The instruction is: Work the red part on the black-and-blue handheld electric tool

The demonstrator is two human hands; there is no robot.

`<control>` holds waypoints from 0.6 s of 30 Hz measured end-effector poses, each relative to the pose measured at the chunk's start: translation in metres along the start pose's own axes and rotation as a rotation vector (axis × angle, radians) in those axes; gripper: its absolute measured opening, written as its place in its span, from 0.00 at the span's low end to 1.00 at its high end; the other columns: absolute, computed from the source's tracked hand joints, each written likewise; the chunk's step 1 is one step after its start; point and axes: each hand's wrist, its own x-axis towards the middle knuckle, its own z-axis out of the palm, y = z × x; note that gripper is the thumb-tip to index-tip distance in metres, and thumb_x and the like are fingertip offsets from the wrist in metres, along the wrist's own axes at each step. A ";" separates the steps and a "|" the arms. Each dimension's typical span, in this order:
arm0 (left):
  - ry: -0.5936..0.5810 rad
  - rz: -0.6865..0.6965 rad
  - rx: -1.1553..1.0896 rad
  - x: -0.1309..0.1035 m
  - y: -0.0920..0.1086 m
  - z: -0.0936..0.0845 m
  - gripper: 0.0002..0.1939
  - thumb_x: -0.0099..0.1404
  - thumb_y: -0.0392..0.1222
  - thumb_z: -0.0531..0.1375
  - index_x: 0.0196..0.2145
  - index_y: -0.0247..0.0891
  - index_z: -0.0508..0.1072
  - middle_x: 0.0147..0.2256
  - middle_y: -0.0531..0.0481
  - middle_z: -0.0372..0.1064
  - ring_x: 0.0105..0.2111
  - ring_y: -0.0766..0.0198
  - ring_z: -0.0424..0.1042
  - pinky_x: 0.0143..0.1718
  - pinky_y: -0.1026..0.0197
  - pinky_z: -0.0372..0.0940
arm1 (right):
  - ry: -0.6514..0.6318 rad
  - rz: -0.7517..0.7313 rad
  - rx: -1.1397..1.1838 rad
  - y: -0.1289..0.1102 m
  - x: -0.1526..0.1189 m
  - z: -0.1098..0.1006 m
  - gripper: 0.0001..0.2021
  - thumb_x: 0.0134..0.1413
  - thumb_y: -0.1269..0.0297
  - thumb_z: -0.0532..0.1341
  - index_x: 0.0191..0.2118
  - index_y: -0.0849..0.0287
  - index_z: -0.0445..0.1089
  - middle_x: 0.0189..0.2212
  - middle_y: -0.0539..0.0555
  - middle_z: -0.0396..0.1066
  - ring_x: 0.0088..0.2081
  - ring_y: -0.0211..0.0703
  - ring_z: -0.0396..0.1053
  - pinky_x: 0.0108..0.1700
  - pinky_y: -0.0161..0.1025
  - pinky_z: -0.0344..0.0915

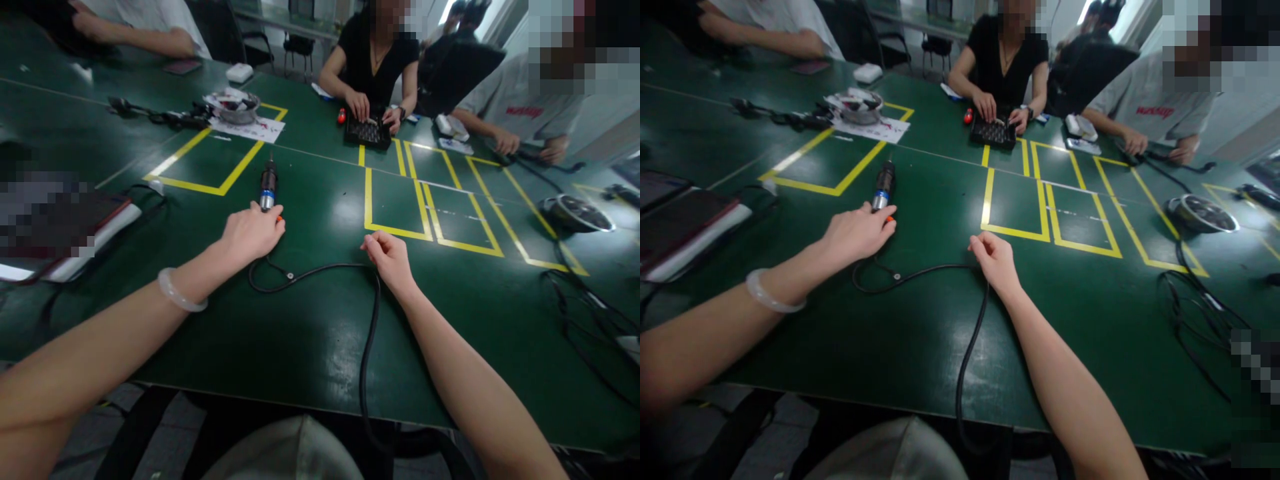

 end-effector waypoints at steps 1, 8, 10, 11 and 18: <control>0.002 0.021 0.015 -0.006 0.015 0.000 0.27 0.74 0.55 0.44 0.62 0.40 0.67 0.50 0.32 0.67 0.40 0.47 0.73 0.42 0.46 0.65 | -0.005 -0.029 -0.024 -0.003 -0.002 0.001 0.17 0.62 0.55 0.58 0.26 0.58 0.68 0.18 0.47 0.59 0.22 0.35 0.56 0.27 0.36 0.55; 0.030 0.188 0.049 -0.031 0.092 0.003 0.23 0.74 0.50 0.47 0.59 0.36 0.67 0.57 0.23 0.64 0.48 0.38 0.74 0.39 0.50 0.67 | -0.231 0.020 0.071 -0.005 -0.009 0.021 0.11 0.61 0.58 0.59 0.44 0.59 0.68 0.30 0.50 0.73 0.31 0.38 0.69 0.36 0.36 0.63; 0.033 0.221 0.045 -0.035 0.104 0.004 0.22 0.74 0.47 0.47 0.60 0.36 0.65 0.57 0.24 0.64 0.49 0.38 0.73 0.39 0.51 0.68 | -0.245 0.052 0.090 -0.002 -0.009 0.026 0.11 0.60 0.57 0.60 0.43 0.59 0.68 0.30 0.49 0.72 0.31 0.37 0.68 0.37 0.37 0.63; 0.029 0.232 0.041 -0.036 0.108 0.004 0.23 0.74 0.46 0.47 0.61 0.36 0.64 0.58 0.24 0.64 0.49 0.39 0.73 0.39 0.51 0.68 | -0.243 0.068 0.095 -0.001 -0.009 0.028 0.11 0.60 0.56 0.60 0.41 0.59 0.68 0.29 0.49 0.72 0.30 0.37 0.68 0.36 0.36 0.63; -0.015 0.272 -0.011 -0.042 0.108 0.003 0.28 0.74 0.49 0.49 0.67 0.38 0.59 0.62 0.26 0.60 0.47 0.41 0.75 0.41 0.48 0.70 | -0.233 0.187 0.277 -0.003 -0.005 0.031 0.12 0.52 0.56 0.65 0.34 0.59 0.67 0.24 0.47 0.68 0.25 0.34 0.63 0.30 0.34 0.60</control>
